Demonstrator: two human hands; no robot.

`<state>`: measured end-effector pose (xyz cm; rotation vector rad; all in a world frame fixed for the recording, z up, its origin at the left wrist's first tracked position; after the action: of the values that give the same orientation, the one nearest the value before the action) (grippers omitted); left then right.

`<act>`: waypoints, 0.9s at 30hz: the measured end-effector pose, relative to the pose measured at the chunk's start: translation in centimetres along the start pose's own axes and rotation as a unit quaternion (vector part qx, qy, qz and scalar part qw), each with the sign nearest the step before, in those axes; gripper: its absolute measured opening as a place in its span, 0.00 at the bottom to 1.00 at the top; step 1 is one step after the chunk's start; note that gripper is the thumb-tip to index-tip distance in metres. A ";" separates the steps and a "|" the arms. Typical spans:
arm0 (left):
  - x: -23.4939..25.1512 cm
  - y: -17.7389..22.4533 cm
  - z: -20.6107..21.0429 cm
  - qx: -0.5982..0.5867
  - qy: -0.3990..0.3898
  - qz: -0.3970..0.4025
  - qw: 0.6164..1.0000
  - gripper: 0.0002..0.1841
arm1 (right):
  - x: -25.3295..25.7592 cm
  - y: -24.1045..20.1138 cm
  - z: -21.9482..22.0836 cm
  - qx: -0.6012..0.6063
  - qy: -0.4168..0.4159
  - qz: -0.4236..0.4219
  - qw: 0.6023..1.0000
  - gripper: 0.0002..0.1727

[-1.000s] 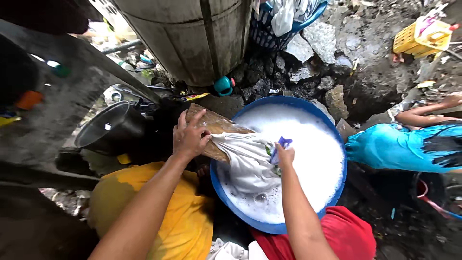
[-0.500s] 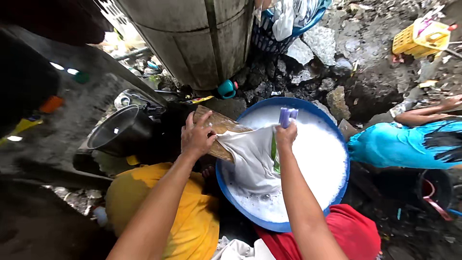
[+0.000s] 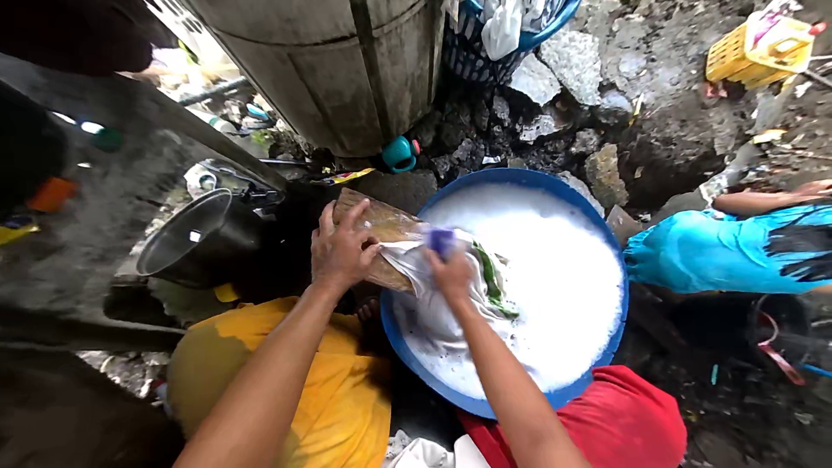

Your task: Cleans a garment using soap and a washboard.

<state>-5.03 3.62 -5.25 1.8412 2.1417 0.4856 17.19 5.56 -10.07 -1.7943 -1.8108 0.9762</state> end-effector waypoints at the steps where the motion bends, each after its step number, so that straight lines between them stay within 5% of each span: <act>1: 0.2 -0.1 0.1 0.007 -0.003 0.008 1.000 0.08 | 0.9 5.6 -1.5 0.000 0.031 0.075 0.997 0.38; 3: -0.1 -0.1 0.3 0.015 -0.013 0.007 1.000 0.08 | 1.2 13.9 -4.5 -0.005 0.101 0.199 0.975 0.44; 5: 0.2 0.1 0.0 0.013 -0.009 0.007 1.000 0.08 | 1.3 14.0 -5.7 0.034 0.132 0.242 0.961 0.43; 9: 0.2 0.1 -0.1 0.005 -0.025 0.002 1.000 0.08 | 0.3 -3.1 1.0 0.105 0.080 0.046 0.990 0.31; 11: 0.0 0.1 -0.1 0.007 -0.022 0.005 1.000 0.09 | -1.0 -8.1 3.8 0.057 0.016 -0.044 0.997 0.29; 13: 0.1 0.0 0.0 0.010 -0.019 0.009 1.000 0.08 | -0.8 -3.6 2.2 0.048 0.002 -0.014 0.999 0.32; 16: 0.1 0.0 0.3 0.007 -0.016 0.004 1.000 0.08 | 0.6 11.9 -3.3 0.032 0.112 0.171 0.978 0.41; 18: 0.1 0.0 0.0 0.012 -0.014 0.004 1.000 0.08 | 0.6 14.7 -5.5 0.044 0.148 0.245 0.957 0.42; 20: 0.1 0.2 -0.1 0.008 -0.014 0.003 1.000 0.08 | 0.5 9.6 -3.9 0.105 0.147 0.206 0.962 0.37; 24: 0.0 0.2 0.0 0.009 -0.014 0.004 1.000 0.08 | -0.7 -7.5 3.8 0.091 0.017 0.019 0.996 0.30; 25: 0.1 0.1 -0.1 0.010 -0.012 0.006 1.000 0.08 | -0.6 -8.0 3.8 0.081 -0.003 0.008 0.997 0.31; 27: 0.1 0.1 0.0 0.009 -0.013 0.008 1.000 0.07 | -0.1 -2.3 1.6 0.069 0.018 0.045 0.996 0.35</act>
<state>-4.93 3.74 -5.20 1.8656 2.1217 0.4453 14.46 5.38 -9.46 -1.8094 -1.6107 1.0680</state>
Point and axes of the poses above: each hand's wrist, its own x-axis towards the middle knuckle, its own z-axis out of the palm, y = z × x, the point moved 7 cm from there along x, towards the middle knuckle, and after that the axes turned 3 degrees about x, right-handed, at the moved point
